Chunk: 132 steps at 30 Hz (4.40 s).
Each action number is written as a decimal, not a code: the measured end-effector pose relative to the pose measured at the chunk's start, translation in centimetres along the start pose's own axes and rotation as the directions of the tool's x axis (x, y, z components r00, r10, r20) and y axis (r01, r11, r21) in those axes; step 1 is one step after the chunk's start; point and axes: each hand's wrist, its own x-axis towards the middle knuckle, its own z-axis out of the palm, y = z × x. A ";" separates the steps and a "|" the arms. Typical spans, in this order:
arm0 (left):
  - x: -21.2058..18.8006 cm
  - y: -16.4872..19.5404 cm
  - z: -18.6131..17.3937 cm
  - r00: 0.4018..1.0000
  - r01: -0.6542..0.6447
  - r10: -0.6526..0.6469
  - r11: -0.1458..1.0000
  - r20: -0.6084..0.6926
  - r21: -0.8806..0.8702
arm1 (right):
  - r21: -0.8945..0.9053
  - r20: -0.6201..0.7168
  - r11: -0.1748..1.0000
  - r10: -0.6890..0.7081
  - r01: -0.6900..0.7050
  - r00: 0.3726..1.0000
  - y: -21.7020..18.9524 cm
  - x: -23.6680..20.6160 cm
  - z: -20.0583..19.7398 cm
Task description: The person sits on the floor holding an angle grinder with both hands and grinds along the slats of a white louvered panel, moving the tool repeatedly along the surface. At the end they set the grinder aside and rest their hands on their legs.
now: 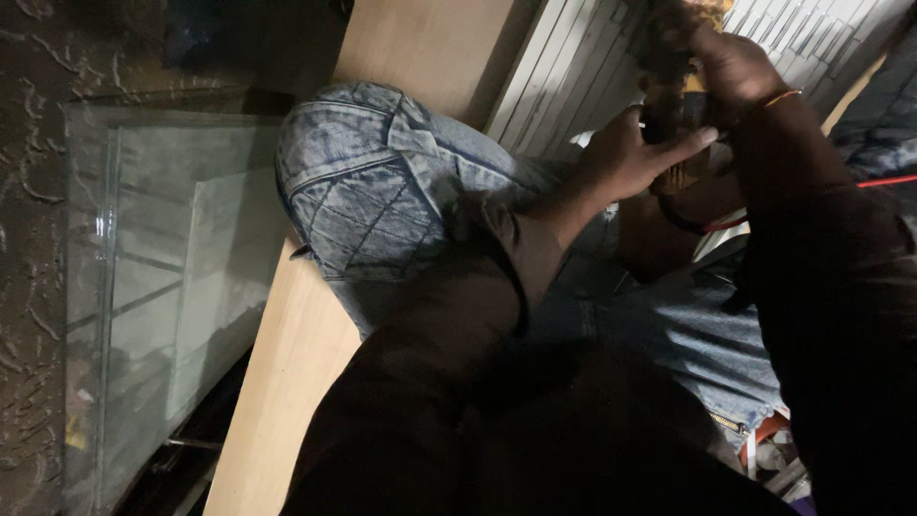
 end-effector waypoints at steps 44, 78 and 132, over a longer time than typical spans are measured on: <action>-2.9 -0.3 2.5 0.999 -0.015 0.013 0.999 0.043 0.032 | 0.180 -0.022 0.961 0.217 -0.210 0.976 4.2 -2.8 -0.7; -1.5 -0.3 2.4 0.997 0.044 -0.047 0.998 0.060 0.044 | 0.309 0.106 0.951 -0.015 -0.019 0.994 5.1 -1.7 -1.9; -1.2 -0.6 1.7 0.996 -0.045 0.046 0.999 0.080 -0.014 | 0.247 -0.076 0.961 0.144 -0.122 0.987 4.3 -2.5 -1.0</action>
